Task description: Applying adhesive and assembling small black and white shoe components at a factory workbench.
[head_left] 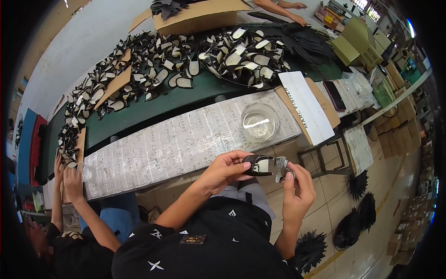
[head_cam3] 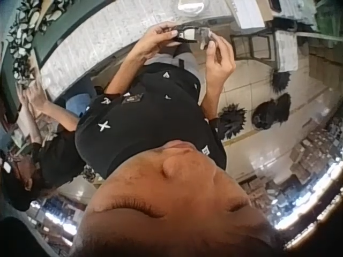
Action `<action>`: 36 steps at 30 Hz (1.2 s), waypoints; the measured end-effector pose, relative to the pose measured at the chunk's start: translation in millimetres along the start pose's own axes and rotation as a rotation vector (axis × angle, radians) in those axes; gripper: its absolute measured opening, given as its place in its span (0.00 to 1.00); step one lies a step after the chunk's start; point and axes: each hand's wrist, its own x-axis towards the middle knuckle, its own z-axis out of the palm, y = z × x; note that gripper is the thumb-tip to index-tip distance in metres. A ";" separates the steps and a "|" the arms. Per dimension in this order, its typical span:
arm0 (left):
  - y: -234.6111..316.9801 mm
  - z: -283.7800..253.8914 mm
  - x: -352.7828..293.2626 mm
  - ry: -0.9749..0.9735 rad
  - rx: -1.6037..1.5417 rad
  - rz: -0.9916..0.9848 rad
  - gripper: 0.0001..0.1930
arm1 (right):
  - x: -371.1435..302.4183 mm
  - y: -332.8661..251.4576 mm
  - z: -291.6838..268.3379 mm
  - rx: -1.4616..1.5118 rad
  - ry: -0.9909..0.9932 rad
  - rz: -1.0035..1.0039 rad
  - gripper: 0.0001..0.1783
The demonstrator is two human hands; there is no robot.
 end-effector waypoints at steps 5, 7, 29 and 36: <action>-3.5 -4.2 3.6 -0.044 -0.048 0.004 0.16 | -0.1 -4.2 -5.7 0.135 0.055 0.076 0.11; -3.6 -5.2 3.7 -0.042 -0.047 -0.003 0.15 | 0.3 -5.8 -7.9 0.163 0.060 0.087 0.12; -4.7 5.3 4.4 -0.012 0.089 0.012 0.16 | 5.6 -5.7 1.0 -0.138 -0.195 -0.104 0.12; -7.2 3.3 6.5 -0.004 0.099 -0.006 0.16 | 5.7 -7.0 -3.9 -0.136 -0.149 -0.065 0.12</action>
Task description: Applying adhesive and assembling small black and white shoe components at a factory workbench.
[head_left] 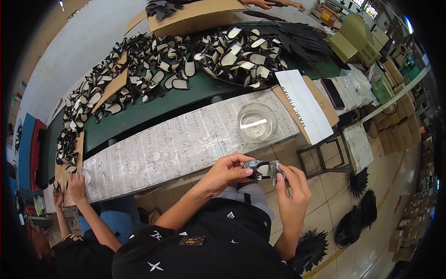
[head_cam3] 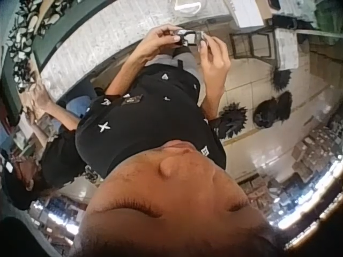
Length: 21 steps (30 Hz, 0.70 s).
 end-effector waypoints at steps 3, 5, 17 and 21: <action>0.1 2.0 0.7 -0.005 0.024 0.000 0.16 | -0.8 -5.3 1.2 0.071 -0.041 -0.001 0.12; 0.9 4.2 0.2 0.002 0.017 -0.002 0.16 | -2.0 -0.6 4.8 0.027 -0.041 -0.027 0.12; -4.3 -2.2 0.0 0.053 -0.139 -0.002 0.14 | -11.5 4.0 1.3 0.305 0.050 0.193 0.12; -3.9 -0.8 -4.4 0.049 -0.107 -0.018 0.13 | -16.8 0.6 11.7 0.350 0.005 0.187 0.12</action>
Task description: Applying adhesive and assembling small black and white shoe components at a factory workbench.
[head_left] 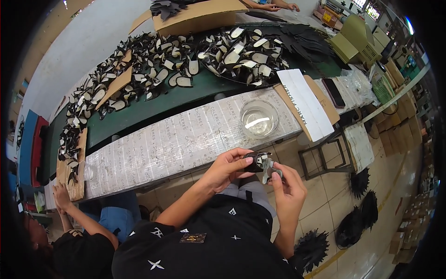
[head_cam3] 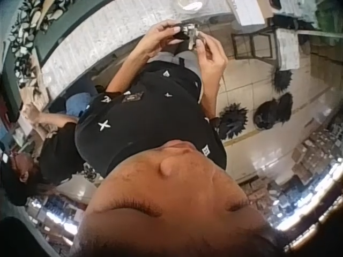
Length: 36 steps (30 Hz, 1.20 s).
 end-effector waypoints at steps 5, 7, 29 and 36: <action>-2.9 0.3 -5.1 0.002 0.000 0.041 0.13 | -5.2 -4.4 5.0 0.030 -0.049 0.016 0.11; -2.5 -0.1 -7.4 0.002 0.009 0.050 0.13 | -7.5 -4.0 5.6 0.015 -0.047 0.000 0.11; -4.5 2.4 -7.2 0.016 0.000 0.044 0.12 | -10.8 0.4 -4.8 -0.223 0.051 -0.154 0.13; -3.4 1.9 -4.6 0.003 -0.004 0.026 0.12 | -6.8 7.9 -21.7 -0.214 0.216 -0.103 0.12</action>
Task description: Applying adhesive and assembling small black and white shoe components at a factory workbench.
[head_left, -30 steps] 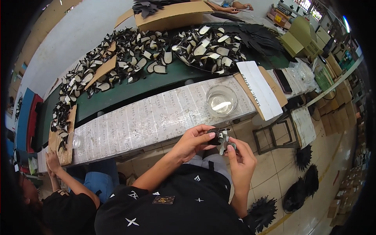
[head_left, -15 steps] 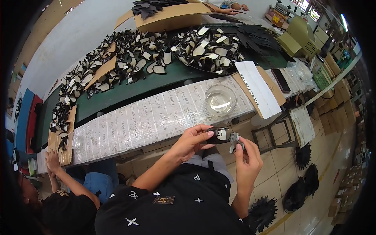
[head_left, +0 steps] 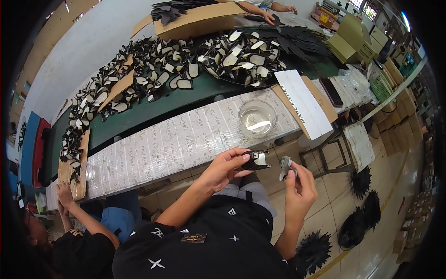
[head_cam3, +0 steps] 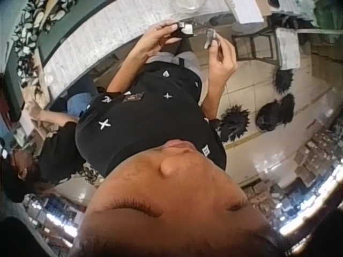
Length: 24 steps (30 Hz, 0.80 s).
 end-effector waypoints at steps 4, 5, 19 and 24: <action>2.8 2.3 -2.2 -0.060 -0.094 -0.027 0.15 | -1.3 11.4 -5.7 0.208 0.045 0.126 0.10; 3.5 3.6 -4.3 -0.091 -0.154 -0.029 0.17 | -2.0 15.9 -6.7 0.211 0.036 0.128 0.10; 12.4 27.1 4.9 -0.755 -0.979 0.032 0.18 | -68.6 156.2 51.8 0.807 -0.184 0.785 0.14; 21.3 24.9 20.3 -0.553 -0.754 0.110 0.27 | -96.1 220.9 69.7 1.130 -0.010 1.151 0.15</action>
